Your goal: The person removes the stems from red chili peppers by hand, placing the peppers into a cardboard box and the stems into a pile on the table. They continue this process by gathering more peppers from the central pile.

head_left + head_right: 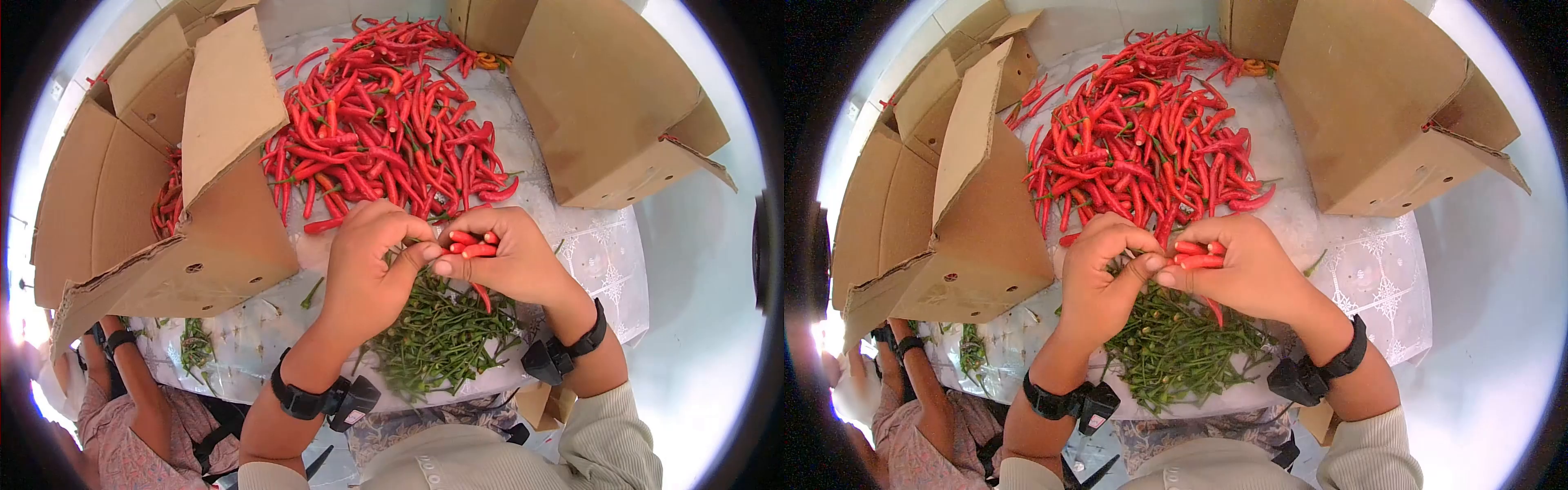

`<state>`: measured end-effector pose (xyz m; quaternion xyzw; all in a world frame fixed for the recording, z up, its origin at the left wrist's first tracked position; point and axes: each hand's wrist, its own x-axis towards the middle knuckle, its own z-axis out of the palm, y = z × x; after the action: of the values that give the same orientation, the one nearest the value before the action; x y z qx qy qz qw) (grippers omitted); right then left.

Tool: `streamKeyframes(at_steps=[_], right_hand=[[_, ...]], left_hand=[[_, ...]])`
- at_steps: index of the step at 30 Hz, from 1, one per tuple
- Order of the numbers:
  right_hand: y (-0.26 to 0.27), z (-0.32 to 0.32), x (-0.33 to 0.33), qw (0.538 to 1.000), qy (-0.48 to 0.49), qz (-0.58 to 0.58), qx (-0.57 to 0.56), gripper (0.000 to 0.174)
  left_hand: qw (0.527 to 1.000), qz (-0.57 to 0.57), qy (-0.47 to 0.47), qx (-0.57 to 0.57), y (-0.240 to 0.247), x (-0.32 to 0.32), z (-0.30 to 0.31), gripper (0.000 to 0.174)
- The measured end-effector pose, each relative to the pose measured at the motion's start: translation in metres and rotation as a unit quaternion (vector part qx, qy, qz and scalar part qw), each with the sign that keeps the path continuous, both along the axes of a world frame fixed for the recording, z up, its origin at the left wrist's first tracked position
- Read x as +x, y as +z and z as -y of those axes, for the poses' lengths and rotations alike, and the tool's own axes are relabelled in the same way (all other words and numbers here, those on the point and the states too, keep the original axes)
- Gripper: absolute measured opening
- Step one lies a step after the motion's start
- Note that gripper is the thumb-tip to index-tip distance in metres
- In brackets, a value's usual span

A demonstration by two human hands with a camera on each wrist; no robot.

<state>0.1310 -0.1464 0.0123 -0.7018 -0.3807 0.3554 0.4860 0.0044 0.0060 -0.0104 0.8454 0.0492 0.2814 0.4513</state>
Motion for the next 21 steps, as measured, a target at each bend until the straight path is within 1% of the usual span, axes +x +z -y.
streamKeyframes(at_steps=[2, 5, 6, 8, 9, 11, 12, 14, 15, 16, 17, 18, 19, 21], right_hand=[[0.001, 0.000, -0.002, 1.000, 0.013, -0.019, 0.016, 0.024], [0.002, 0.000, -0.003, 0.998, 0.032, -0.044, 0.032, 0.022], [0.003, 0.000, -0.002, 0.997, 0.038, -0.051, 0.036, 0.022], [0.001, 0.001, 0.001, 0.997, 0.069, -0.021, 0.037, 0.023], [-0.001, 0.002, 0.003, 0.996, 0.085, -0.006, 0.036, 0.024], [-0.008, 0.003, 0.006, 0.994, 0.087, 0.017, 0.064, 0.022], [-0.009, 0.002, 0.006, 0.993, 0.089, 0.028, 0.079, 0.022], [0.006, 0.005, 0.007, 0.996, 0.017, -0.077, 0.040, 0.019], [0.012, 0.006, 0.008, 0.991, -0.019, -0.128, 0.020, 0.018], [0.010, 0.006, 0.014, 0.991, -0.055, -0.114, 0.045, 0.017], [0.003, 0.005, 0.019, 0.994, -0.073, -0.002, 0.081, 0.018], [-0.006, 0.003, 0.025, 0.983, -0.090, 0.110, 0.116, 0.019], [-0.012, 0.001, 0.028, 0.958, -0.105, 0.222, 0.149, 0.021], [-0.016, -0.001, 0.026, 0.947, -0.077, 0.290, 0.115, 0.024]], left_hand=[[0.999, 0.001, -0.020, 0.044, 0.001, 0.000, -0.003, 0.011], [0.997, -0.007, -0.029, -0.069, -0.002, 0.000, 0.000, 0.013], [0.997, -0.013, -0.036, -0.071, -0.001, 0.000, -0.001, 0.012], [0.996, -0.023, -0.049, -0.077, 0.001, -0.001, -0.003, 0.012], [0.992, -0.031, -0.055, -0.106, 0.000, -0.001, -0.003, 0.012], [0.983, -0.048, -0.065, -0.163, -0.002, -0.003, -0.005, 0.011], [0.978, -0.039, -0.060, -0.198, -0.002, -0.003, -0.005, 0.011], [0.962, -0.022, -0.047, -0.267, -0.002, -0.004, -0.006, 0.010], [0.961, 0.002, -0.055, -0.270, -0.004, -0.005, -0.010, 0.010], [0.959, 0.026, -0.063, -0.274, -0.008, -0.005, -0.016, 0.009], [0.957, 0.051, -0.070, -0.277, -0.010, -0.005, -0.019, 0.009], [0.960, 0.056, -0.070, -0.266, -0.009, -0.004, -0.018, 0.008], [0.963, 0.062, -0.069, -0.255, -0.007, -0.002, -0.017, 0.007], [0.966, 0.051, -0.054, -0.246, -0.006, 0.000, -0.013, 0.006]])
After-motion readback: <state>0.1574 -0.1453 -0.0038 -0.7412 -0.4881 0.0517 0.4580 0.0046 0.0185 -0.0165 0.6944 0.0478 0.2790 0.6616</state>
